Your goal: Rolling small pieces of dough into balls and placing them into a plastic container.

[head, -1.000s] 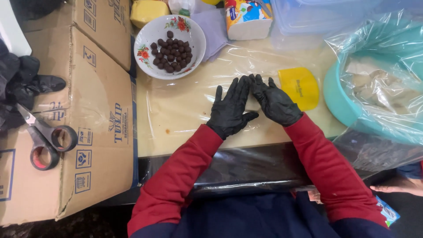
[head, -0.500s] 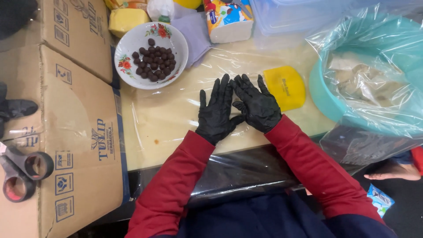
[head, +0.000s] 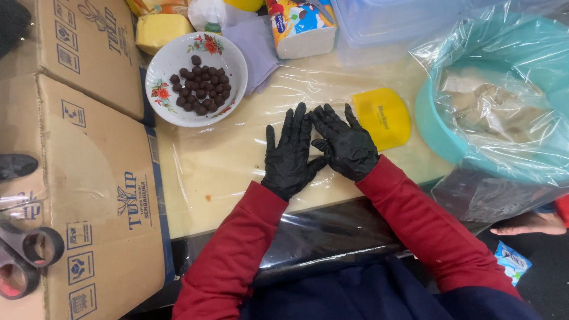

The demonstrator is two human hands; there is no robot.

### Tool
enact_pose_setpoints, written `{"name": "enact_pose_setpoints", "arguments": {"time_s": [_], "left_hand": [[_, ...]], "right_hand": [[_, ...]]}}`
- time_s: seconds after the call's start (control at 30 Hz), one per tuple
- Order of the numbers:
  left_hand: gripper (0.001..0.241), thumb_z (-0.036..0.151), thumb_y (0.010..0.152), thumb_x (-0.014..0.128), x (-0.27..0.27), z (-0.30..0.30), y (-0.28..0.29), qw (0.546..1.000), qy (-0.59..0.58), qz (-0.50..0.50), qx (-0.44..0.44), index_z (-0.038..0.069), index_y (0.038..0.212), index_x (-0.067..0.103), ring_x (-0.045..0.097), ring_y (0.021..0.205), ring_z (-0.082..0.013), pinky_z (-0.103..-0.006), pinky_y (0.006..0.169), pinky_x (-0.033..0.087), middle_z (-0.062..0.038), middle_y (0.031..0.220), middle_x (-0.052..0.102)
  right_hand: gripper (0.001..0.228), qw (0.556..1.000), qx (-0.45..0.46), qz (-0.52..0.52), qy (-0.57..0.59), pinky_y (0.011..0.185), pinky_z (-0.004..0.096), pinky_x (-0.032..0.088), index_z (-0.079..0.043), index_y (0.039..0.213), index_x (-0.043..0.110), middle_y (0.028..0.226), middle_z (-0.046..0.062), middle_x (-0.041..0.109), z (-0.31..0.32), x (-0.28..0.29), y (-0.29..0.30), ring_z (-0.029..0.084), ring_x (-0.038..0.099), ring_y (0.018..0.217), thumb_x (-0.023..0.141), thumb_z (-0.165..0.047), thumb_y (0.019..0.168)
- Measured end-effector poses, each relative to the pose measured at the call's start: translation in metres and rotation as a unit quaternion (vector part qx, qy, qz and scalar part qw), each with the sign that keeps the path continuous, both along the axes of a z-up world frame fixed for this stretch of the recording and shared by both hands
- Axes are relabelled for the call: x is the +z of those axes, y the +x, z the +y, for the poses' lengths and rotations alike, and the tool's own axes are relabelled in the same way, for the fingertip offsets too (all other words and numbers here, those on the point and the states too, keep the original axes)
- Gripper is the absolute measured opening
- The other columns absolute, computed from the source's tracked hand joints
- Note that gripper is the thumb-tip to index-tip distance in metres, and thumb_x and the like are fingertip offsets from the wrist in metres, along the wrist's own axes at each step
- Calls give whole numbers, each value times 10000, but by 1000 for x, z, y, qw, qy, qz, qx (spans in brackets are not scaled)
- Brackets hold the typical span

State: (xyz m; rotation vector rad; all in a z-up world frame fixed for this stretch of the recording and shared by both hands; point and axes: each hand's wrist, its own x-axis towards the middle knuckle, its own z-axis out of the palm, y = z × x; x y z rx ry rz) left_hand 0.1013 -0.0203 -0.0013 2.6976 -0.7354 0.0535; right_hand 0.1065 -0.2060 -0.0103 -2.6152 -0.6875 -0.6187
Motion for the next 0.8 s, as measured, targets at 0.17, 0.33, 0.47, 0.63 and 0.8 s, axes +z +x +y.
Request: {"name": "enact_pose_setpoints", "arguments": {"time_s": [0.17, 0.33, 0.47, 0.63, 0.8], "left_hand": [[930, 611, 964, 555, -10, -5, -2, 1000, 0, -17, -6, 154, 1642, 112, 38, 1585, -252, -624, 1215, -48, -60, 1724, 44], [927, 626, 967, 529, -3, -2, 5, 1000, 3, 19, -15, 166, 1644, 94, 20, 1584, -248, -643, 1208, -34, -49, 1724, 29], [933, 607, 963, 536, -4, -3, 7, 999, 22, 23, -12, 171, 1646, 71, 7, 1582, -246, -648, 1203, -34, -50, 1724, 15], [946, 595, 967, 541, 6, 1, 5, 999, 24, 36, -17, 176, 1647, 35, -8, 1585, -253, -649, 1203, -26, -46, 1725, -18], [1051, 573, 886, 594, 23, 12, 12, 996, 46, 67, -30, 219, 1651, -34, -38, 1583, -241, -652, 1206, 1, -6, 1721, -86]], "right_hand": [[449, 1000, -15, -5, -25, 1232, 482, 314, -161, 1373, 680, 1423, 88, 653, -7, 1, -5, 252, 566, 1367, 614, -447, 1033], [481, 999, -19, 2, -32, 1224, 465, 335, -150, 1361, 688, 1412, 117, 654, -5, -8, 0, 271, 567, 1359, 628, -476, 1012], [502, 999, -16, -16, -40, 1220, 477, 345, -128, 1367, 681, 1409, 151, 649, -3, -12, -1, 301, 569, 1355, 642, -473, 1005], [528, 999, -17, -17, -45, 1233, 540, 278, -97, 1406, 644, 1442, 165, 623, 4, 6, -9, 311, 519, 1404, 608, -471, 1035], [607, 999, 27, 0, -29, 1231, 522, 296, -103, 1474, 572, 1521, 174, 544, 11, -2, -21, 341, 469, 1436, 645, -460, 989]]}}
